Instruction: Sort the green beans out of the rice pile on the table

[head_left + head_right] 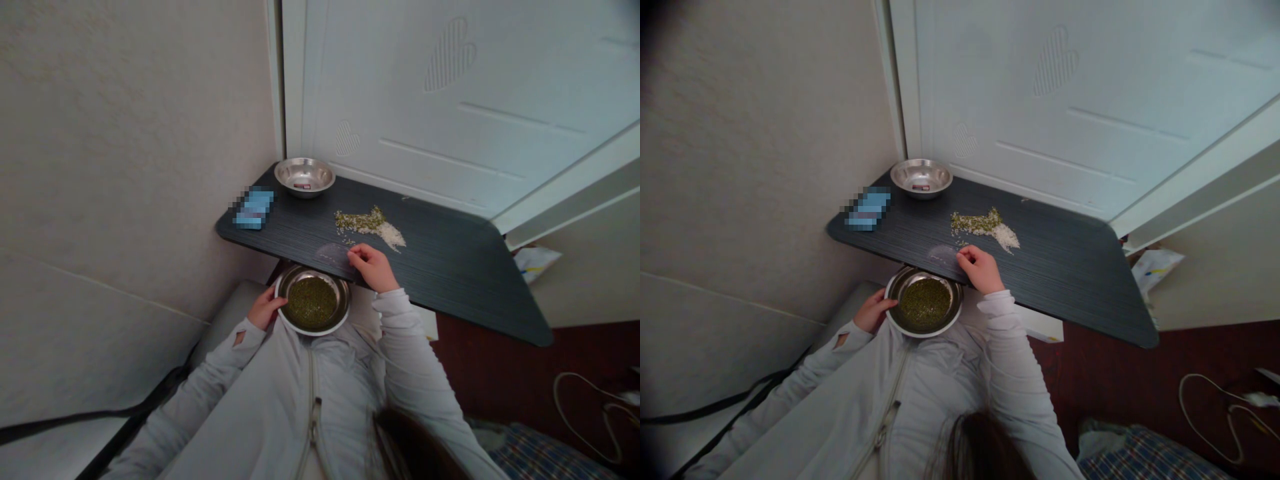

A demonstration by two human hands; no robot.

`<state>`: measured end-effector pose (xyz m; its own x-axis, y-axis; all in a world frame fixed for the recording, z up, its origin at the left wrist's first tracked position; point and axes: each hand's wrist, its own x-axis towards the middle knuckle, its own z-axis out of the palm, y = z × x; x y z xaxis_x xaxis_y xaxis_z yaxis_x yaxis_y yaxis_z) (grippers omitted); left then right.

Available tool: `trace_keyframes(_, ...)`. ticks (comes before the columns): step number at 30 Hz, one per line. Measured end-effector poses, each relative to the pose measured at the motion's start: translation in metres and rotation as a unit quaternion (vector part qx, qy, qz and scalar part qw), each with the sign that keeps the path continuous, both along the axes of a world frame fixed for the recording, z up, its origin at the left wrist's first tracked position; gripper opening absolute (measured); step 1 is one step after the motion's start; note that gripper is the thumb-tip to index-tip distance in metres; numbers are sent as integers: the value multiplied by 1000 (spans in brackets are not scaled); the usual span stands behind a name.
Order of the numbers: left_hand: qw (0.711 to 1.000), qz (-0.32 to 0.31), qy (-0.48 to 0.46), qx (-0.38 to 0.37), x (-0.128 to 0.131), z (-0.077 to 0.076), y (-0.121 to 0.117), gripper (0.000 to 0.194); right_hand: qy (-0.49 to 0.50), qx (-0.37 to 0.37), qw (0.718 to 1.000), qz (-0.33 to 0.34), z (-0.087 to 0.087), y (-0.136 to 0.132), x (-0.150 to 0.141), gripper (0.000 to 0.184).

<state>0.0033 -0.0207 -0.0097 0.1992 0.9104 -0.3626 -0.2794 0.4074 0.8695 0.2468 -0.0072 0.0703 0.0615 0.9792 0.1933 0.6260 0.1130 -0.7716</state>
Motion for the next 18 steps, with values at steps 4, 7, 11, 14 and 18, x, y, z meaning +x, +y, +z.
trace_keyframes(4,1000,2,10,3,0,1,0,46,0,0,1000,-3,-1,0,0,21)
trace_keyframes(7,1000,3,9,1,0,1,0,47,1,0,1000,-4,0,0,0,22)
trace_keyframes(11,1000,8,13,5,0,1,0,46,5,1,1000,-4,1,0,-1,22)
trace_keyframes(14,1000,5,10,7,0,-1,0,44,7,4,1000,-1,1,0,-1,21)
trace_keyframes(18,1000,2,0,4,0,-2,0,44,1,4,1000,-1,1,-1,-2,21)
